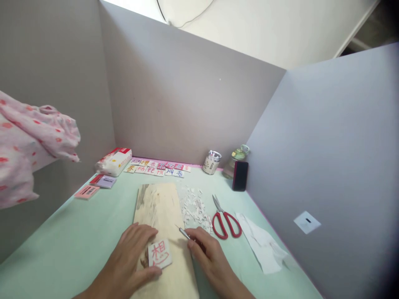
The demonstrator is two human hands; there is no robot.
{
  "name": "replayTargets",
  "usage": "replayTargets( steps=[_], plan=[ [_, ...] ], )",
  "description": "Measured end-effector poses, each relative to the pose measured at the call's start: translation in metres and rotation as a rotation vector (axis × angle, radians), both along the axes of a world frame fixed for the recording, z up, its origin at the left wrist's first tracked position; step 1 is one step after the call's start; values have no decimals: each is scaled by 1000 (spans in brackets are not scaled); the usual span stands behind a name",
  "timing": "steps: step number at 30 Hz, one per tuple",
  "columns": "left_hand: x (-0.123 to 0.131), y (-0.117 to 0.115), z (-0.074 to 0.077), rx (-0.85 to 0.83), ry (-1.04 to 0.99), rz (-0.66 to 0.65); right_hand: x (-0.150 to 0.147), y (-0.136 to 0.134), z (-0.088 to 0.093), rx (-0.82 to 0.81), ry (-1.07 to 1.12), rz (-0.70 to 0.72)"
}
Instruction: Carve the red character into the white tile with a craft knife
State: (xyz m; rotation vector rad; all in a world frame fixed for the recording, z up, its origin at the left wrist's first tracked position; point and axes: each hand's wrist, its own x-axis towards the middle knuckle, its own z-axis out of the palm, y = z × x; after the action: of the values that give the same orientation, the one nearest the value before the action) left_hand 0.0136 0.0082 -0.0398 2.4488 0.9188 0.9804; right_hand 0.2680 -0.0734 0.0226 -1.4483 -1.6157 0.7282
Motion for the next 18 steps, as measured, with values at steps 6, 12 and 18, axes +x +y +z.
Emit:
replayTargets(
  steps=[6,12,18],
  plan=[
    [10,-11,-8,116,-51,65,6,11,-5,-141,489,-134],
    [-6,4,8,-317,-178,234,10,9,2,-394,740,-28],
    [-12,20,22,-541,-534,313,-52,-4,-22,-655,1031,514]
  ],
)
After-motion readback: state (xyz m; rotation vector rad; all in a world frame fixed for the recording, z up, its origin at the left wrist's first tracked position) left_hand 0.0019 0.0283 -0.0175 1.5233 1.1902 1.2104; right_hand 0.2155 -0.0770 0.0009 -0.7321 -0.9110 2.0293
